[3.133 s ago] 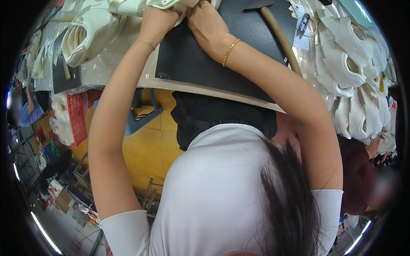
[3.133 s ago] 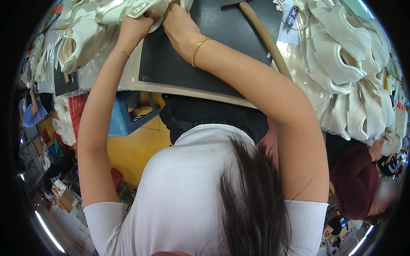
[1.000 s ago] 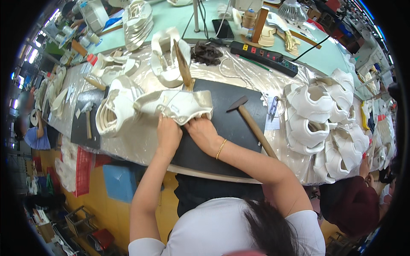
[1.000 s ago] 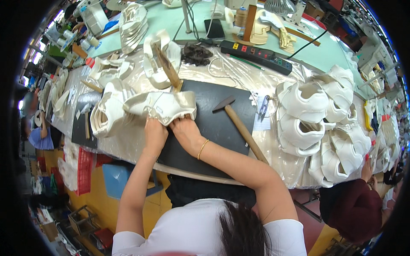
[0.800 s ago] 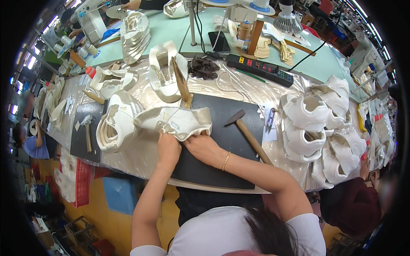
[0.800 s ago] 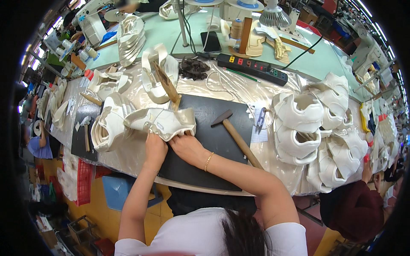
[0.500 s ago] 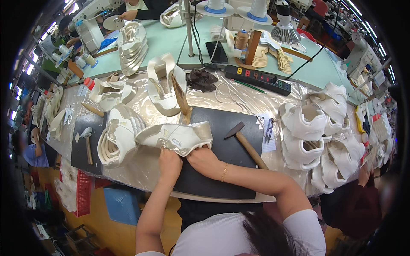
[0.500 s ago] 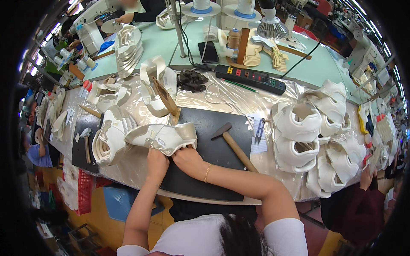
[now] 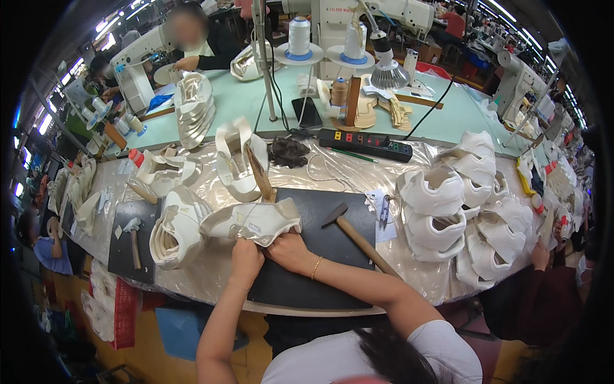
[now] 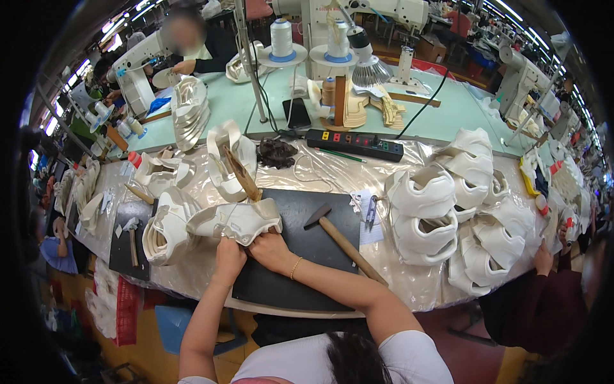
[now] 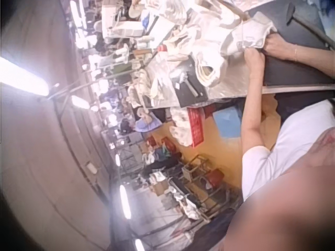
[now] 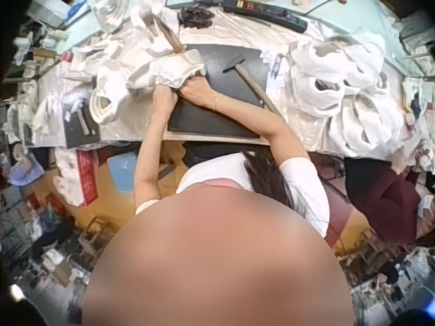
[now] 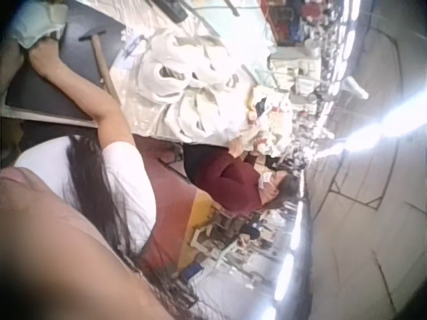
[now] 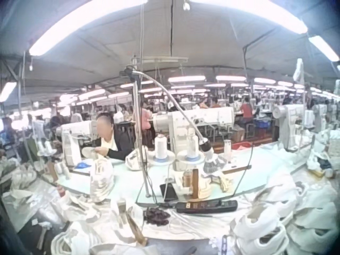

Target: The person repeatedly shapes white shoe uppers by hand and with a wooden mallet. They press the material into a curved form, tap it to set the shape, and inspect the edges before moving to the next piece.

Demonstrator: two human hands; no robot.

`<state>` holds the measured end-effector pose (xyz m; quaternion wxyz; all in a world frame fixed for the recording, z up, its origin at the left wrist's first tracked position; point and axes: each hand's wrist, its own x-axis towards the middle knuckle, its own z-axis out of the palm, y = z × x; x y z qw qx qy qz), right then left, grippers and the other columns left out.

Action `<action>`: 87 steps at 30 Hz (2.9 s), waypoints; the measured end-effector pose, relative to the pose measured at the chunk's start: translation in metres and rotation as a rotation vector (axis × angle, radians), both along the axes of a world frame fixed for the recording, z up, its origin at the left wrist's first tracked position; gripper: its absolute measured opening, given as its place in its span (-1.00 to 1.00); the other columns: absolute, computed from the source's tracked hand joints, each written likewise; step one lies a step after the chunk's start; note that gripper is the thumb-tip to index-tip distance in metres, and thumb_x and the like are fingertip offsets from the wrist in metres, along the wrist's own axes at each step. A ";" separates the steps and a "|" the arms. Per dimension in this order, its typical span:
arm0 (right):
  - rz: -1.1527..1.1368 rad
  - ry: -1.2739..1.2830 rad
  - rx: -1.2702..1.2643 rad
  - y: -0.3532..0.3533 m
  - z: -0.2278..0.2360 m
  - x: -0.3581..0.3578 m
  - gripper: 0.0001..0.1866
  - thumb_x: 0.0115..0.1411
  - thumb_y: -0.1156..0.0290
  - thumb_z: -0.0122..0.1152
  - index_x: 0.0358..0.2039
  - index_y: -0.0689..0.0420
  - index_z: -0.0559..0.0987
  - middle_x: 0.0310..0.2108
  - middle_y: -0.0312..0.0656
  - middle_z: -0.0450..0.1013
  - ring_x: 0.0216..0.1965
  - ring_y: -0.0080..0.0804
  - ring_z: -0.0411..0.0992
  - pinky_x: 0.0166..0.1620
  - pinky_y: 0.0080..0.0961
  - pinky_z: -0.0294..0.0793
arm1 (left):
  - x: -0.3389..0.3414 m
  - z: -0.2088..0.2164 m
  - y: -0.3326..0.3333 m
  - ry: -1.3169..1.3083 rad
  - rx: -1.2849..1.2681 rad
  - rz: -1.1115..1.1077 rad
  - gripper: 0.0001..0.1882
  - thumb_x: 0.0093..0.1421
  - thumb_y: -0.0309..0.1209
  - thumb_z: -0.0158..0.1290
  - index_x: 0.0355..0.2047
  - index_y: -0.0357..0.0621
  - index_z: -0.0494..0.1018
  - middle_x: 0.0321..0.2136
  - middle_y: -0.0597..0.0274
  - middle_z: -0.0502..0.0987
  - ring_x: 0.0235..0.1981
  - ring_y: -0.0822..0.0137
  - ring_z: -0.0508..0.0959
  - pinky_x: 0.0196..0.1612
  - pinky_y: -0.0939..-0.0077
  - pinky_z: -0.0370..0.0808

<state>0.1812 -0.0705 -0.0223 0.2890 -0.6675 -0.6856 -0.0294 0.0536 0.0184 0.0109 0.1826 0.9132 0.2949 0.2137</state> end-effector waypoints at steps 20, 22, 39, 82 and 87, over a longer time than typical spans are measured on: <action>0.114 0.589 -0.335 -0.093 0.118 0.077 -0.70 0.17 0.22 0.31 -0.42 0.24 0.55 -0.53 -0.05 0.50 -0.51 -0.15 0.47 -0.38 -0.30 0.40 | 0.026 0.109 -0.038 0.006 -0.896 -0.207 -0.57 0.14 -0.42 0.28 0.04 -0.12 0.53 -0.25 0.34 0.57 -0.60 0.68 0.30 -0.54 0.70 0.32; 0.141 0.558 -0.287 -0.092 0.118 0.076 -0.73 0.16 0.29 0.32 -0.45 0.27 0.56 -0.58 0.04 0.48 -0.54 -0.06 0.47 -0.41 -0.25 0.38 | 0.025 0.110 -0.040 0.014 -0.974 -0.162 -0.57 0.13 -0.42 0.29 0.03 -0.13 0.53 -0.26 0.35 0.57 -0.61 0.68 0.30 -0.58 0.68 0.32; 0.113 0.522 -0.355 -0.101 0.117 0.067 -0.70 0.21 0.20 0.27 -0.42 0.21 0.52 -0.54 -0.11 0.45 -0.47 -0.16 0.38 -0.22 -0.28 0.34 | 0.018 0.100 -0.060 -0.041 -0.629 -0.200 -0.75 0.12 -0.50 0.27 -0.20 -0.29 0.54 -0.32 0.23 0.58 -0.50 0.58 0.49 -0.42 0.66 0.43; 0.504 -0.067 -0.178 -0.054 0.132 0.077 -0.83 0.15 0.31 0.22 -0.42 0.16 0.60 -0.35 -0.15 0.50 -0.23 -0.15 0.52 -0.16 -0.25 0.50 | -0.010 0.096 -0.041 0.207 0.163 -0.746 -0.56 -0.02 -0.31 0.31 -0.14 -0.15 0.47 -0.22 0.14 0.46 -0.11 0.11 0.46 -0.02 0.24 0.37; 0.547 -0.200 -0.487 -0.013 0.117 0.067 -0.70 0.22 0.19 0.10 -0.44 0.12 0.65 -0.41 -0.09 0.57 -0.32 -0.10 0.59 -0.26 -0.18 0.58 | -0.006 0.073 -0.008 0.280 0.037 -0.841 -0.61 0.00 -0.36 0.29 -0.15 -0.12 0.50 -0.25 0.11 0.53 -0.14 0.05 0.50 -0.02 0.18 0.42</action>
